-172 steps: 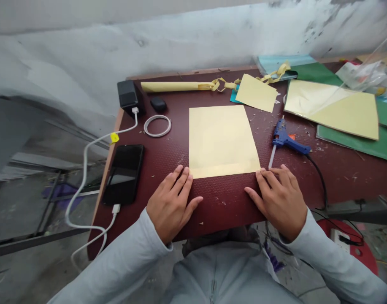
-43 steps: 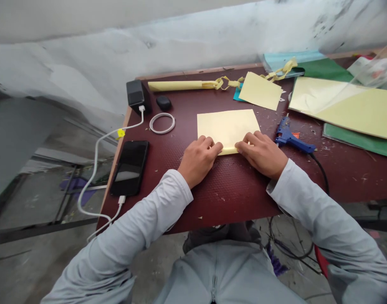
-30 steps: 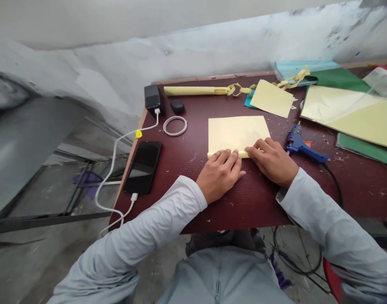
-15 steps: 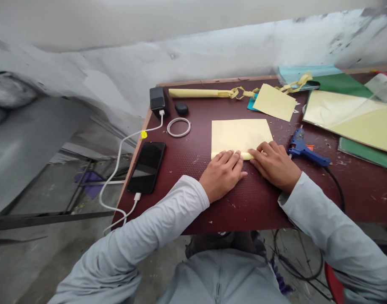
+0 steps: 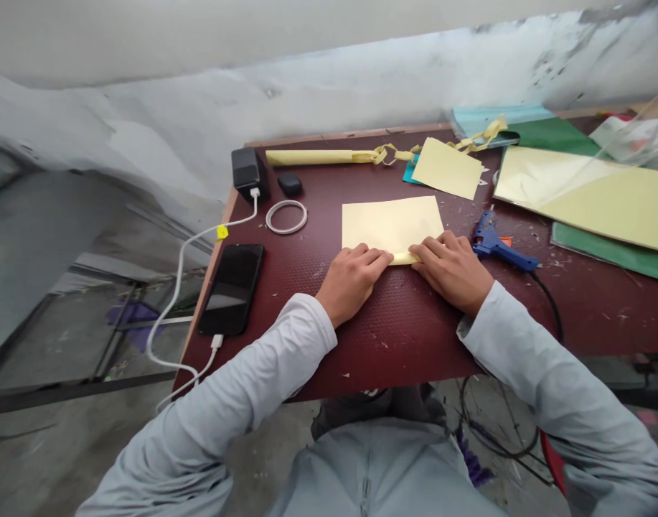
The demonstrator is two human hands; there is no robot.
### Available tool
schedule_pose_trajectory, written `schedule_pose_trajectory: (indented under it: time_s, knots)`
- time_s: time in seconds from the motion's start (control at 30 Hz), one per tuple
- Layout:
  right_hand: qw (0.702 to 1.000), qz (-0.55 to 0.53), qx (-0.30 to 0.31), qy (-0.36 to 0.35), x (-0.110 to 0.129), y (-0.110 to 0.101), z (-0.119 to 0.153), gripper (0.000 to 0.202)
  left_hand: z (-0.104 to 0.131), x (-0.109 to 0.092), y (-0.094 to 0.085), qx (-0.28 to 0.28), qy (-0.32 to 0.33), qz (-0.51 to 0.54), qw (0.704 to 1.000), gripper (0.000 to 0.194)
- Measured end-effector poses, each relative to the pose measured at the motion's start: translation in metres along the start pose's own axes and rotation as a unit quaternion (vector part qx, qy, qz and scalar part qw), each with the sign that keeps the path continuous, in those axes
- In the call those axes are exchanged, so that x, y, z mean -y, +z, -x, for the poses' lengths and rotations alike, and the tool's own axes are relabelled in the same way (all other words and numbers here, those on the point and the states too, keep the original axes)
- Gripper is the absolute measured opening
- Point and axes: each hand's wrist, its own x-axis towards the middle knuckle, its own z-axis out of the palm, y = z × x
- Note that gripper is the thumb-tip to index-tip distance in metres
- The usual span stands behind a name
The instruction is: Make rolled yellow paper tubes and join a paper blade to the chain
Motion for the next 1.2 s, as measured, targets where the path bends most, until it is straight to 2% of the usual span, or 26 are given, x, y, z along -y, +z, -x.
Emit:
schedule_pose_trajectory:
  time_s: [0.4,0.77,1.2]
  knots:
    - [1.0,0.0,-0.012,0.0,0.003,0.0005,0.0012,0.033,0.0041,-0.0089,-0.0073,-0.045,-0.052,0.022,0.997,0.026]
    - [1.0,-0.008,-0.012,0.012,0.0019,0.0,0.0004,0.031,0.0028,-0.0051,-0.0033,-0.021,-0.041,-0.025,0.999,0.029]
    - [1.0,-0.003,-0.012,0.008,-0.0003,0.0048,0.0004,0.04,0.0028,-0.0066,-0.0058,0.002,-0.053,-0.079,0.995,0.037]
